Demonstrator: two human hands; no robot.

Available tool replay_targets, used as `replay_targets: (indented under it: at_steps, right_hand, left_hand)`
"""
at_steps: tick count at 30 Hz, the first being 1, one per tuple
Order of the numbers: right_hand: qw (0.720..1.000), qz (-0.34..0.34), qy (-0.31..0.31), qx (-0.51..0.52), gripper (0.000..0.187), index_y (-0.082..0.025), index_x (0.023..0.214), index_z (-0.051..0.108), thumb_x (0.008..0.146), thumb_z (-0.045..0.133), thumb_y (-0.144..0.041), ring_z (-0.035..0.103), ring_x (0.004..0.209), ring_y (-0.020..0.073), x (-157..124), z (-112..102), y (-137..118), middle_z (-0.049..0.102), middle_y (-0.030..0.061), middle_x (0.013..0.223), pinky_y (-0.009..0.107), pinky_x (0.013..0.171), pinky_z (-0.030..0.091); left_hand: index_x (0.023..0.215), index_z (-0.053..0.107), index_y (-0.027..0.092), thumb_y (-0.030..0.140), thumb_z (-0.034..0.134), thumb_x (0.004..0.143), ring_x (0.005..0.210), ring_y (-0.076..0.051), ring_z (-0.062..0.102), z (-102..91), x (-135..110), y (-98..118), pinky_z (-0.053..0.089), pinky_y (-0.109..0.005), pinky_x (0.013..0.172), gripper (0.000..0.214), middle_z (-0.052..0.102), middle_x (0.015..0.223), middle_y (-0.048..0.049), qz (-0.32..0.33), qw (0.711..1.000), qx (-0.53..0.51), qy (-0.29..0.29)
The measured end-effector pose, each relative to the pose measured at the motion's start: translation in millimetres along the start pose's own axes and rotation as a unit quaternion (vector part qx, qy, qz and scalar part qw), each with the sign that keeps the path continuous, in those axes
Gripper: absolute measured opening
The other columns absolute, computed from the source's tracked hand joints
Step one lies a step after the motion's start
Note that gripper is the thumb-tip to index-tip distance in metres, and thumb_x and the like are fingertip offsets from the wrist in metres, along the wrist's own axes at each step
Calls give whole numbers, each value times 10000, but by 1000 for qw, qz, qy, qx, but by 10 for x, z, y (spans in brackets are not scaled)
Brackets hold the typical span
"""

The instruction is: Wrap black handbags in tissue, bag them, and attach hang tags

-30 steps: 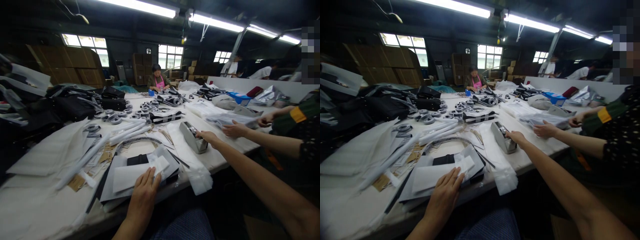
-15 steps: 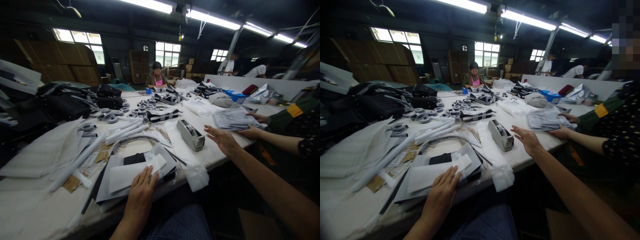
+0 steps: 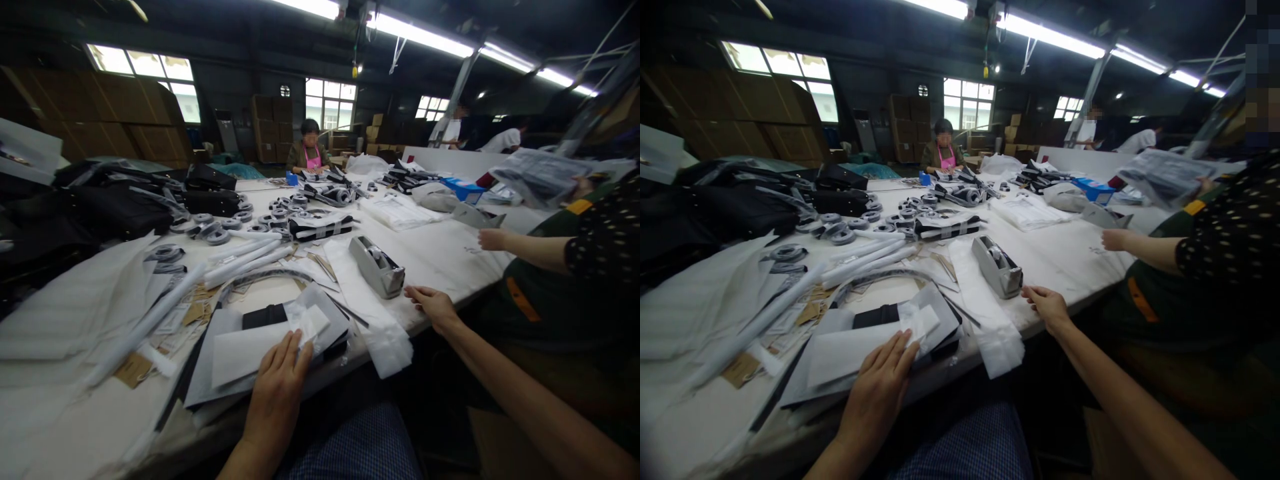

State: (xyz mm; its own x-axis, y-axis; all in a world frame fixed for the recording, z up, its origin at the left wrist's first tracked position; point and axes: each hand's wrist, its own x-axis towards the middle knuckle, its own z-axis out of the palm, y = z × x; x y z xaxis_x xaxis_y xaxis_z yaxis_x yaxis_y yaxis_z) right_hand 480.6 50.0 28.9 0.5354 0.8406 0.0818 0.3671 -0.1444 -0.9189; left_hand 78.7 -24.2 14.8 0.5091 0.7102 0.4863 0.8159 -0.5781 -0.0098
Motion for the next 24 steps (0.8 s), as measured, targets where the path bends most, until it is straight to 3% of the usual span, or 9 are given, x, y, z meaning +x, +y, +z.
replay_targets:
  at_steps: [2,4,7,8,10,12,15,19,24]
  right_hand:
    - [998,-45,25,-47,442,-166,748,742,661,711,-598,654,627,216,35,-62,22,741,108,727,334,587,532]
    - [991,-94,39,-87,381,-196,748,748,692,701,-570,681,747,254,15,-198,-3,752,94,781,370,706,542]
    - [957,-230,5,-176,243,-241,826,765,799,669,-463,681,935,268,-103,-444,-161,760,67,926,376,857,517]
    - [927,-302,-27,-222,208,-249,870,765,853,636,-411,682,937,253,-155,-507,-253,760,59,945,362,860,515]
    - [833,-448,-111,-306,208,-255,966,750,945,547,-295,685,894,212,-266,-561,-492,758,45,952,326,828,517]
    - [746,-545,-184,-335,231,-253,1029,723,974,503,-206,675,876,181,-381,-502,-782,752,38,957,292,799,511]
    - [685,-608,-266,-300,181,-228,1029,699,961,538,-178,650,833,166,-549,-223,-1226,733,50,918,278,771,491]
    - [660,-592,-403,-229,103,-201,922,684,946,595,-247,612,750,149,-674,338,-1670,694,50,812,266,698,448]
    - [611,-567,-515,-198,220,-193,794,672,931,619,-357,590,697,134,-551,1141,-1904,647,17,699,247,653,410]
  left_hand:
    - [1293,590,198,-29,474,803,1316,-278,529,-10,8,13,474,-435,1032,553,542,1448,-127,-4,1000,-5,8]
    - [1276,603,195,-40,465,801,1309,-276,535,-12,8,21,468,-437,1039,547,554,1436,-127,-11,1000,-9,14]
    - [1288,596,191,-26,472,816,1312,-284,532,4,-4,9,469,-441,1034,535,547,1440,-137,-4,1000,-8,12]
    - [1299,589,191,-16,478,822,1317,-288,526,13,-9,2,471,-441,1031,532,538,1448,-140,1,1000,-8,10]
    - [1316,576,193,-1,485,834,1325,-294,518,27,-17,-12,473,-444,1029,527,525,1460,-145,10,1000,-6,9]
    - [1311,578,190,6,486,847,1318,-300,525,28,-17,-12,473,-450,1029,508,533,1451,-153,10,1000,-7,12]
    - [1270,600,183,21,488,872,1301,-300,543,5,-4,15,481,-450,1024,444,561,1420,-163,-5,1000,-16,22]
    - [1236,607,194,78,512,916,1294,-291,552,-20,16,51,498,-432,1015,353,573,1409,-157,-19,999,-23,27]
    - [1210,611,191,181,524,961,1275,-287,571,-10,30,55,515,-413,1002,264,604,1374,-156,-26,999,-17,45]
